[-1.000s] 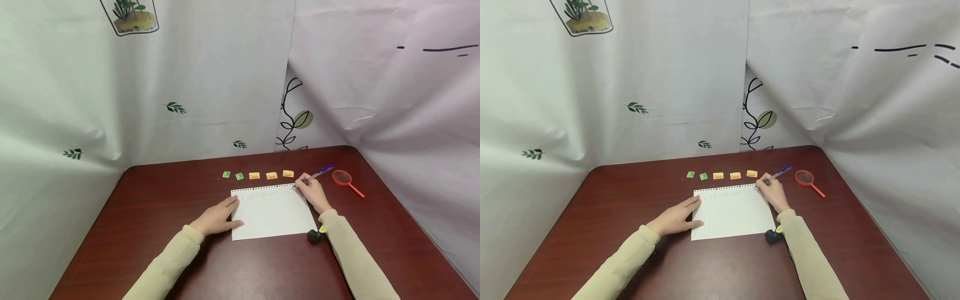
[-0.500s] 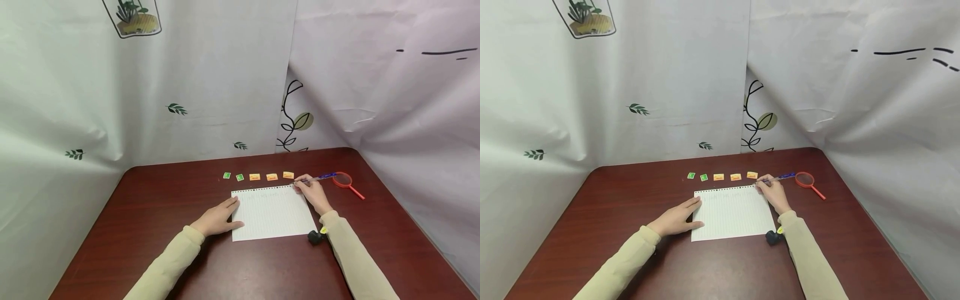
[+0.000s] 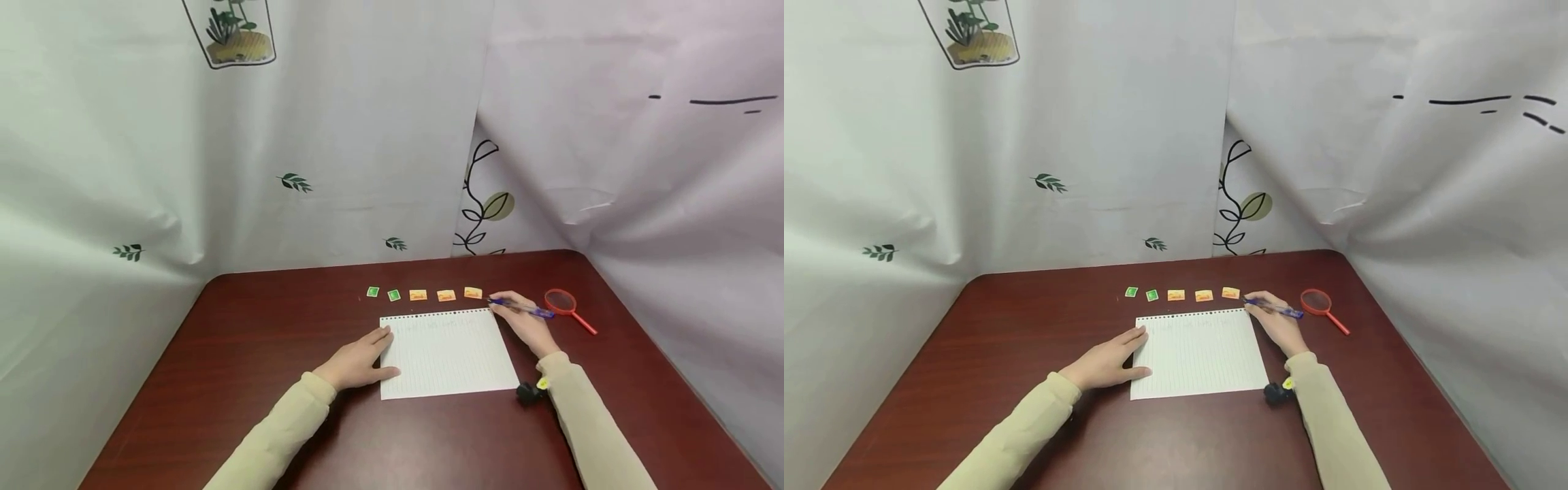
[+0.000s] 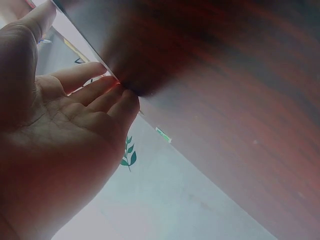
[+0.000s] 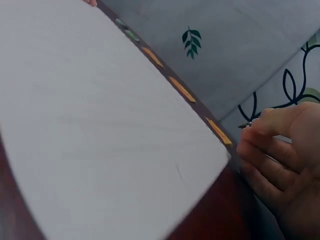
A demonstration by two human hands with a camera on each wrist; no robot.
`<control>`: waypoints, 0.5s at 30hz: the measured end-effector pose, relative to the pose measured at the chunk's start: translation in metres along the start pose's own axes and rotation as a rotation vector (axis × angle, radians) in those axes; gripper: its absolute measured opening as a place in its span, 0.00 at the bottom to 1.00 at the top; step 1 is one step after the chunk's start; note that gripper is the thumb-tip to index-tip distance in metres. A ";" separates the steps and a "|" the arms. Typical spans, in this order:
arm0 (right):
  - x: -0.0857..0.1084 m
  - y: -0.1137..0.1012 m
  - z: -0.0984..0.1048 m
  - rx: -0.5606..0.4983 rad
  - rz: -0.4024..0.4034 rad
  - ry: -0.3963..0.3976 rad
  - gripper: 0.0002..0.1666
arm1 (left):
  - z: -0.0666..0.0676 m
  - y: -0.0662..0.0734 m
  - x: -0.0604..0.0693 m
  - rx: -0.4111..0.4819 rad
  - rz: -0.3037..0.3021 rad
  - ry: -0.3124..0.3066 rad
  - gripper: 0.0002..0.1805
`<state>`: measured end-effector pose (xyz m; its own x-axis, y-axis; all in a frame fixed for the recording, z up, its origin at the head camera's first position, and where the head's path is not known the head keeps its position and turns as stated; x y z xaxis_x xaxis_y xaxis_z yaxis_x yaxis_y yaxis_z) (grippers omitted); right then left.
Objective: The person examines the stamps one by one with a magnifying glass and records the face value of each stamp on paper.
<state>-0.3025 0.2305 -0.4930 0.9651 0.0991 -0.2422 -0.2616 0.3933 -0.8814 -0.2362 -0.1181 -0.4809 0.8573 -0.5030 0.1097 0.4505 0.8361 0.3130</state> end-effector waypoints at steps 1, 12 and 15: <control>0.004 0.001 0.004 0.034 0.001 -0.001 0.20 | -0.001 0.001 0.000 -0.003 -0.004 -0.001 0.44; 0.021 -0.005 0.031 0.310 0.155 -0.048 0.23 | 0.002 0.002 -0.002 -0.020 -0.020 0.010 0.44; 0.022 -0.007 0.031 0.390 0.220 -0.066 0.22 | 0.001 0.002 0.000 -0.014 -0.010 0.010 0.44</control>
<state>-0.2793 0.2587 -0.4798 0.8885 0.2721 -0.3695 -0.4506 0.6697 -0.5903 -0.2361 -0.1168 -0.4791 0.8551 -0.5092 0.0972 0.4625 0.8341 0.3006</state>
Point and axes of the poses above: each hand's wrist, its own x-axis away from the middle knuckle, its own z-axis out of the back of the hand, y = z × x, the point moved 5 cm from there along -x, towards the middle knuckle, and after that the axes turned 3 degrees about z, right-handed, at the moved point
